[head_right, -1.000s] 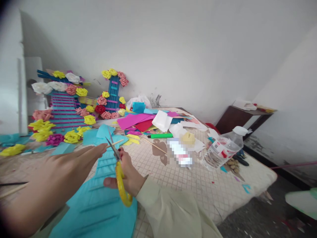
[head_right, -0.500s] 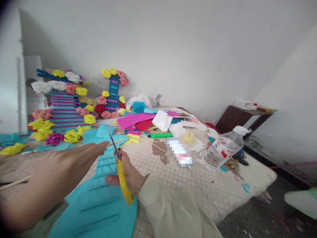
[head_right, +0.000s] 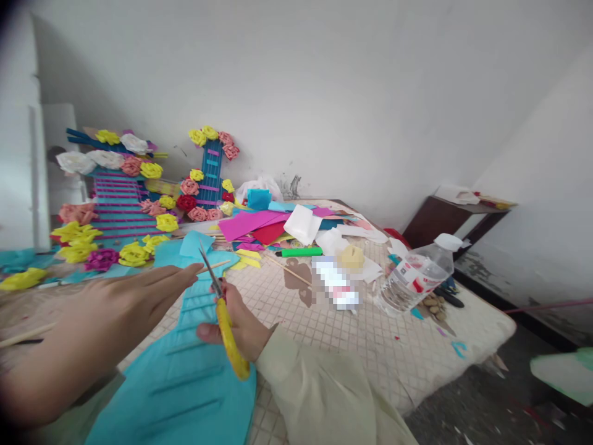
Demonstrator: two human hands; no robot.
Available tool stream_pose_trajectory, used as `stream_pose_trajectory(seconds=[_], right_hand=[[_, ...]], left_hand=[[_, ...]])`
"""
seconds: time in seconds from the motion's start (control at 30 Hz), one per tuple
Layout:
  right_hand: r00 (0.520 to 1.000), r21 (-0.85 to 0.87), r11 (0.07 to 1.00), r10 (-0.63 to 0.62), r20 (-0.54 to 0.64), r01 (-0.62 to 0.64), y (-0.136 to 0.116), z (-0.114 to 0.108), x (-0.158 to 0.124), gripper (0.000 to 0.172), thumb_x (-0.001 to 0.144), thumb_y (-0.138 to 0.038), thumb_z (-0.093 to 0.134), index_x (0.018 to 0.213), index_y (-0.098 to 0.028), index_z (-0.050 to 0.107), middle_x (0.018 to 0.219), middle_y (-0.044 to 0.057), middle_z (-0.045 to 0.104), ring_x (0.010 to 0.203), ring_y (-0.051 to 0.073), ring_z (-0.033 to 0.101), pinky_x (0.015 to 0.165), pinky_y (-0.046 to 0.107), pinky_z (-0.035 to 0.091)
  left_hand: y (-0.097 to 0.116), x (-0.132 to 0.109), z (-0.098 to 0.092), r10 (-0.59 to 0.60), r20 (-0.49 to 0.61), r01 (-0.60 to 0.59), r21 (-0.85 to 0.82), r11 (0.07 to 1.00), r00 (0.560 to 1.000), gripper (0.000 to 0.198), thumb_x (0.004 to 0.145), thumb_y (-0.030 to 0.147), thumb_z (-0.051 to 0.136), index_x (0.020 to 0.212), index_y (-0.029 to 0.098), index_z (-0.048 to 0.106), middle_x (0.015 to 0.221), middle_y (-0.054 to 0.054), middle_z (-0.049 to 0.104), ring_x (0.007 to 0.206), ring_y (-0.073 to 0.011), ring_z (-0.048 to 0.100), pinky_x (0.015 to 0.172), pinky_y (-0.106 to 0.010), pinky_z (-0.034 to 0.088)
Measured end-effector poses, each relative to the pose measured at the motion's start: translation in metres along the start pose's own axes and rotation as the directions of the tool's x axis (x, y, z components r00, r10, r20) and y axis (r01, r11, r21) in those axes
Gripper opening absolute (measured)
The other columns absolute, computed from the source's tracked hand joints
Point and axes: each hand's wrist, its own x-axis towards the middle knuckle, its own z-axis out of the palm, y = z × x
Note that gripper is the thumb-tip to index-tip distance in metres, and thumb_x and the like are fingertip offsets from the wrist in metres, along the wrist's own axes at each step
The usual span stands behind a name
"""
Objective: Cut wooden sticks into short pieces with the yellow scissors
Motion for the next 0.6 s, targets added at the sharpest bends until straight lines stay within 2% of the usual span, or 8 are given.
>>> stream_pose_trajectory(seconds=[0.1, 0.33, 0.43, 0.6], right_hand=[[1.000, -0.026, 0.999, 0.018, 0.003, -0.018, -0.0002, -0.0005, -0.0006, 0.079, 0.064, -0.074, 0.064, 0.119, -0.023, 0.040, 0.103, 0.004, 0.034, 0.092, 0.020, 0.038, 0.093, 0.043, 0.035], [1.000, -0.042, 0.999, 0.017, -0.017, -0.018, -0.0016, 0.0004, -0.0015, 0.078, 0.064, -0.076, 0.062, 0.120, -0.026, 0.042, 0.105, 0.005, 0.036, 0.093, 0.021, 0.039, 0.090, 0.042, 0.037], [1.000, -0.039, 0.999, 0.009, -0.019, -0.010, -0.0028, 0.0007, -0.0011, 0.076, 0.063, -0.076, 0.062, 0.119, -0.027, 0.043, 0.104, 0.004, 0.037, 0.097, 0.023, 0.039, 0.091, 0.043, 0.036], [1.000, -0.049, 0.999, -0.003, -0.028, 0.002, -0.0027, 0.0004, -0.0007, 0.076, 0.064, -0.076, 0.062, 0.117, -0.026, 0.043, 0.102, 0.004, 0.037, 0.093, 0.021, 0.039, 0.088, 0.041, 0.038]], left_hand=[[-0.0005, -0.0013, 0.0009, -0.021, 0.047, 0.022, -0.025, 0.999, 0.999, 0.041, 0.085, 0.014, 0.037, 0.118, 0.018, 0.062, 0.090, -0.008, 0.072, 0.064, -0.0241, 0.067, 0.051, -0.034, 0.050], [-0.0004, 0.0001, 0.0017, 0.017, -0.066, -0.018, -0.015, 1.000, 0.998, 0.039, 0.089, 0.015, 0.033, 0.112, 0.017, 0.065, 0.085, -0.009, 0.072, 0.059, -0.0233, 0.065, 0.047, -0.032, 0.047], [-0.0006, 0.0010, 0.0000, 0.026, -0.066, -0.028, -0.028, 0.999, 0.997, 0.039, 0.089, 0.016, 0.032, 0.111, 0.017, 0.065, 0.085, -0.008, 0.072, 0.061, -0.0235, 0.066, 0.048, -0.033, 0.050], [-0.0008, 0.0017, -0.0021, 0.028, -0.062, -0.030, -0.032, 0.999, 0.998, 0.041, 0.089, 0.015, 0.029, 0.105, 0.017, 0.067, 0.084, -0.008, 0.073, 0.060, -0.0235, 0.067, 0.047, -0.033, 0.051]])
